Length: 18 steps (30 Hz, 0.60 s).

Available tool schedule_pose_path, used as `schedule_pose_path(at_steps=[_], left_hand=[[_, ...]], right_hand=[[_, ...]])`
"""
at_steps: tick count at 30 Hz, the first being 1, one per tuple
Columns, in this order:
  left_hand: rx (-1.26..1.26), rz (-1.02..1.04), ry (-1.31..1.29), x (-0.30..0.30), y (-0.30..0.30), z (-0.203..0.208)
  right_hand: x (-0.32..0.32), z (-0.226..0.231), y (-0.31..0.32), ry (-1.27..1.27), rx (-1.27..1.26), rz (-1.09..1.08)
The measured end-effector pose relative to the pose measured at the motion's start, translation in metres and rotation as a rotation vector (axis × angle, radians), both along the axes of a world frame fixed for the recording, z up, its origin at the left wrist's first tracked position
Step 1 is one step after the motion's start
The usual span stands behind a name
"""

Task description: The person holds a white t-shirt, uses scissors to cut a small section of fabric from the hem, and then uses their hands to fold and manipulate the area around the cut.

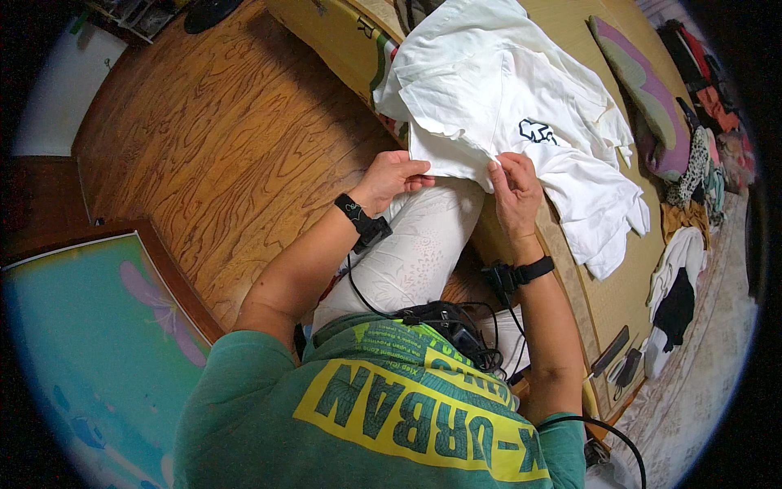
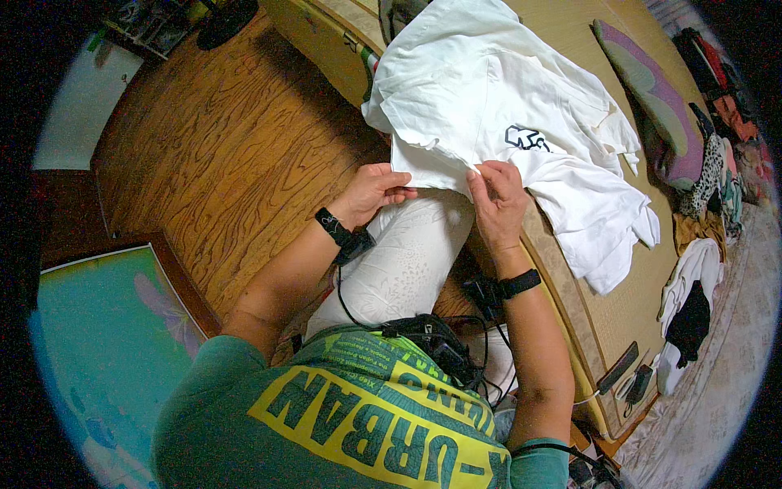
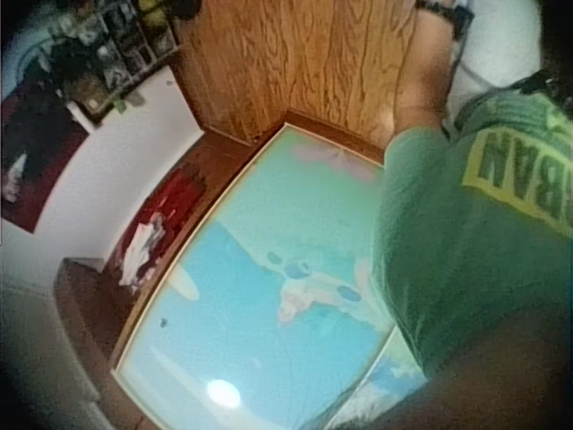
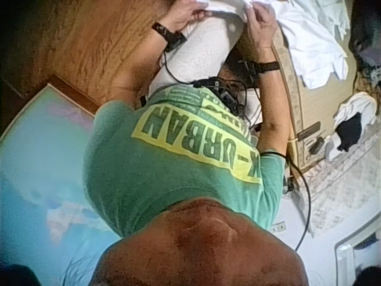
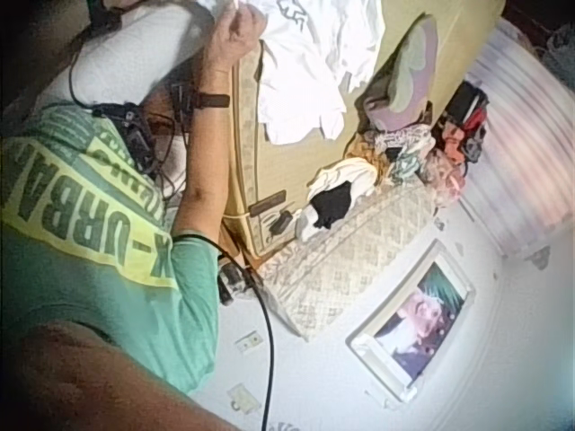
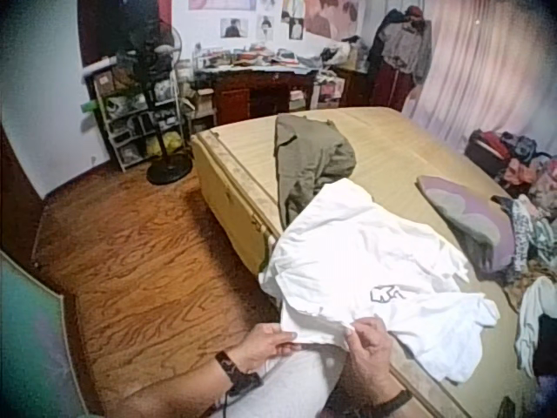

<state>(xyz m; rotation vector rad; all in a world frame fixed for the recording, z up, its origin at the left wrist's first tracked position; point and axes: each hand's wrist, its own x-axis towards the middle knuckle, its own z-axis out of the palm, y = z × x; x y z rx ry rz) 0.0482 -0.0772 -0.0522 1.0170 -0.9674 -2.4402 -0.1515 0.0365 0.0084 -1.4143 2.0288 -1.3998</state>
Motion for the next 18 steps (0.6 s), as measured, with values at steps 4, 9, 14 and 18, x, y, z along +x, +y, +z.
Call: schedule_pose_path(at_steps=[4, 9, 14, 18], left_hand=[[-0.004, -0.002, 0.001, 0.0, 0.0, 0.003], [0.009, -0.015, 0.046, 0.002, -0.001, 0.001], [-0.001, -0.018, 0.005, 0.001, 0.0, 0.0], [-0.028, -0.025, -0.023, 0.005, -0.001, -0.002]], right_hand=[[0.001, 0.007, -0.002, 0.239, -0.028, 0.08], [0.005, 0.012, -0.002, 0.593, -0.085, 0.201], [-0.003, 0.02, -0.008, 0.592, -0.014, 0.27], [-0.062, 0.048, -0.041, -0.483, -0.04, -0.322]])
